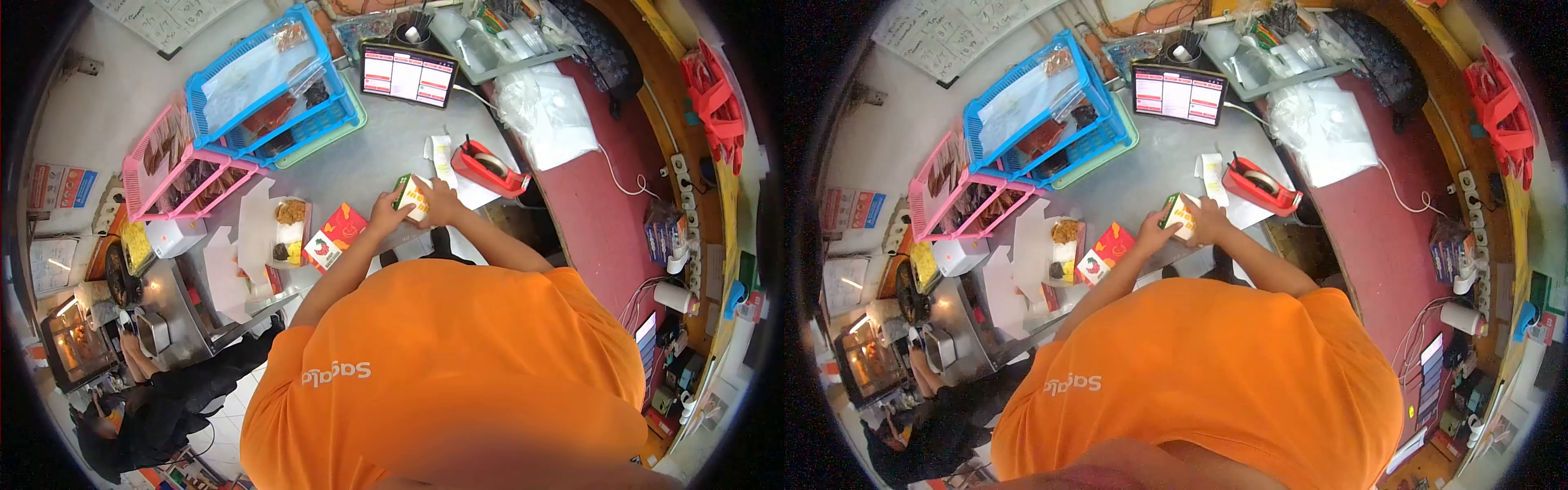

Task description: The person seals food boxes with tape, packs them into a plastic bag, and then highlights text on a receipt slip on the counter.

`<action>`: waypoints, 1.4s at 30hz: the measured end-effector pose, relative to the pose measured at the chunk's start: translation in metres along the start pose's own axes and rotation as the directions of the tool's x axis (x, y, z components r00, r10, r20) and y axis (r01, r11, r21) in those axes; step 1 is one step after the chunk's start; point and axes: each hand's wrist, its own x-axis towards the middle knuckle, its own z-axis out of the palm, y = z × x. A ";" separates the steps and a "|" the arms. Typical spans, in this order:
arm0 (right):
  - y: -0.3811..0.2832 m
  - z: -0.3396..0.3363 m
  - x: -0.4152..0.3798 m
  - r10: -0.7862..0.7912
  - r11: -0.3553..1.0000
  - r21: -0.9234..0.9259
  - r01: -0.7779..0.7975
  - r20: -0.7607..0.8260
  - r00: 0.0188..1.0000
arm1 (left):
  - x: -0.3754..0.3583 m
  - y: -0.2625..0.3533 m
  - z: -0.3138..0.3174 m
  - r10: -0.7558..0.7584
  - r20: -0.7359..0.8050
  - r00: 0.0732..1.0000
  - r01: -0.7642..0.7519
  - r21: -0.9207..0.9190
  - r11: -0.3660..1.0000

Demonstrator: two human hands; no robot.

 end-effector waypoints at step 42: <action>0.020 -0.132 -0.032 -0.275 0.809 0.406 0.426 -0.379 0.883 | -0.006 0.141 0.040 -0.396 0.062 0.916 -0.020 -0.980 -0.200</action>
